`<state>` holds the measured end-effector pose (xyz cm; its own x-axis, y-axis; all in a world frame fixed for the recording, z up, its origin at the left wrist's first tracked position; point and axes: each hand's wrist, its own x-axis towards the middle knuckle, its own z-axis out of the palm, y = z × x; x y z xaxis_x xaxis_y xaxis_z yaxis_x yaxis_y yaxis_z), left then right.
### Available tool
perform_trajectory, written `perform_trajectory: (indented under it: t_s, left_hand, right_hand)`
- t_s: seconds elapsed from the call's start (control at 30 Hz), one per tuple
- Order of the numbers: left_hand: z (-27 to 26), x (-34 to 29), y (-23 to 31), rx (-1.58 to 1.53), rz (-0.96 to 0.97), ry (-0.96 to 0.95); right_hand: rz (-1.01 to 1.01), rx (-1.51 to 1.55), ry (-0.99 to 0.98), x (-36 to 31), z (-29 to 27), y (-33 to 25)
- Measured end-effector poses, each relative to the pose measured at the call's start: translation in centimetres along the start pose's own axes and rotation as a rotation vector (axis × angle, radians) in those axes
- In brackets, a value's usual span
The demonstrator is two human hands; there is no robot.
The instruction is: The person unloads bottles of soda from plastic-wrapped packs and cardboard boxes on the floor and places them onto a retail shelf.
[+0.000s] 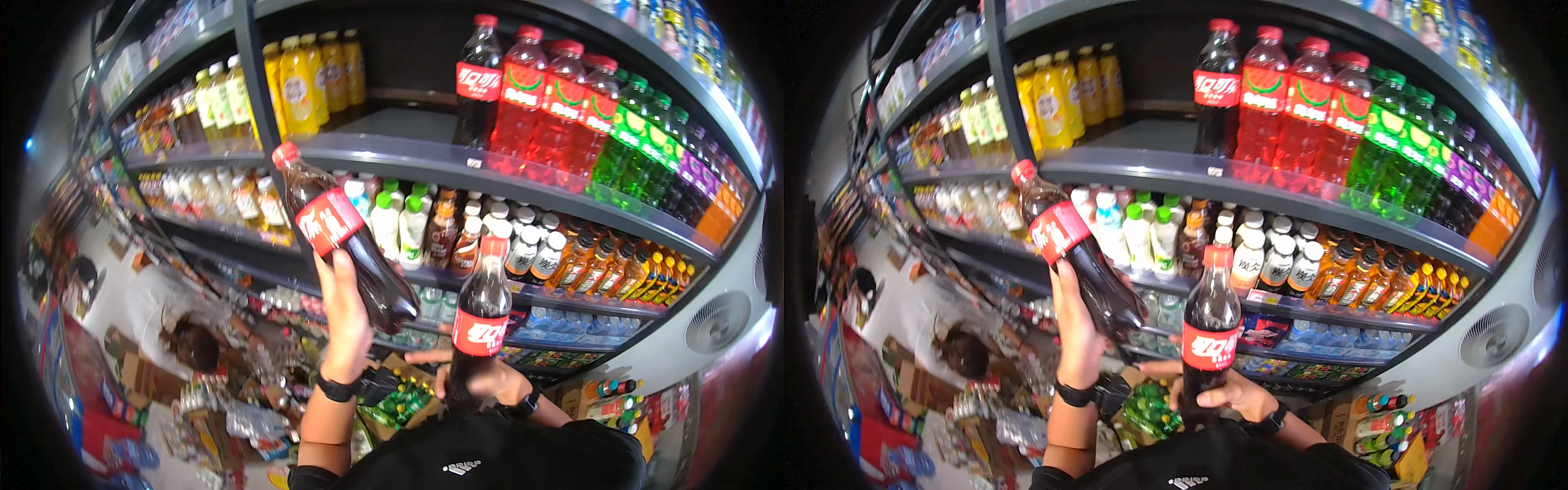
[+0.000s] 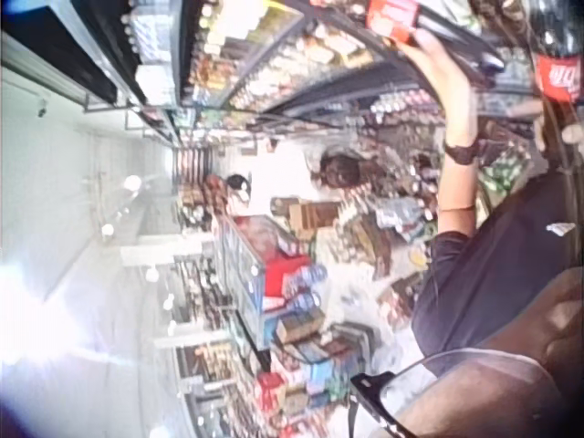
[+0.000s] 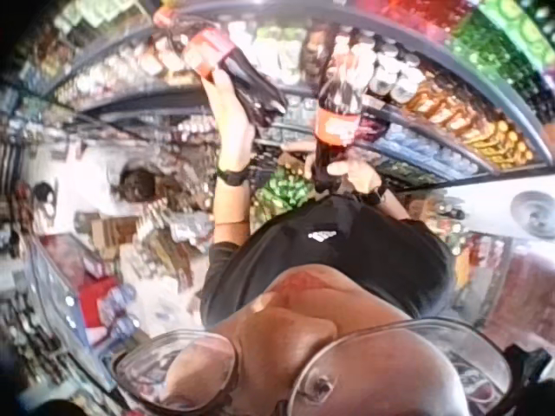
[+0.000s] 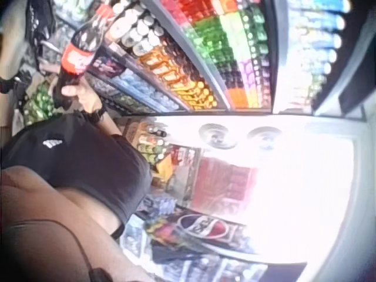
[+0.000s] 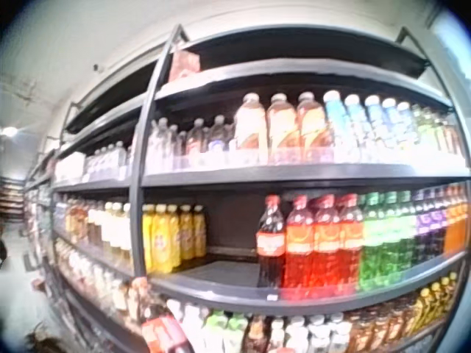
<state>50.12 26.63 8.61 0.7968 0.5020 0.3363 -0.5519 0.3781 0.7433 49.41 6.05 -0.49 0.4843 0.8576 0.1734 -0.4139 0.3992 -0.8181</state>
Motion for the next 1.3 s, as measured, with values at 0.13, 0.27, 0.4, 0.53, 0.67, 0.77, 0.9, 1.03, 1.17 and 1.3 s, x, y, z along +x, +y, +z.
perform_trajectory:
  t_s: [0.13, 0.27, 0.4, 0.53, 0.67, 0.77, 0.9, 1.03, 1.17, 1.3]
  left_hand:
    - [0.5, 8.4, 3.3, -0.027, -0.166, -0.263]
    - [3.9, 15.5, 4.9, 0.018, -0.320, -0.460]
    - [8.5, 22.5, 3.4, 0.021, -0.431, -0.545]
    - [10.5, 27.3, 1.7, -0.065, -0.426, -0.440]
    - [11.5, 30.5, -0.1, 0.179, -0.397, -0.369]
    - [12.2, 31.3, -1.0, 0.308, -0.350, -0.443]
    - [12.4, 32.6, -2.1, 0.501, -0.306, -0.512]
    - [13.8, 32.8, -4.0, 0.627, -0.283, -0.544]
    - [15.1, 32.1, -2.9, 0.734, -0.327, -0.717]
    - [16.5, 35.8, -6.3, 0.763, -0.457, -0.865]
  right_hand:
    - [-0.037, 0.002, 0.028, -1.9, 0.2, 0.8]
    - [-0.123, -0.138, 0.211, -3.9, 1.4, 0.6]
    - [-0.266, -0.043, 0.340, -5.9, 0.4, 0.8]
    - [-0.401, 0.012, 0.475, -5.9, 1.1, -0.3]
    - [-0.434, -0.061, 0.552, -6.7, -0.1, -2.2]
    - [-0.477, -0.098, 0.557, -6.7, -1.0, -3.9]
    - [-0.546, -0.073, 0.631, -6.1, -2.7, -4.9]
    - [-0.517, -0.109, 0.706, -6.6, -3.9, -6.2]
    - [-0.590, -0.177, 0.819, -4.8, -3.2, -8.5]
    - [-0.514, -0.155, 0.711, -7.4, -6.5, -8.2]
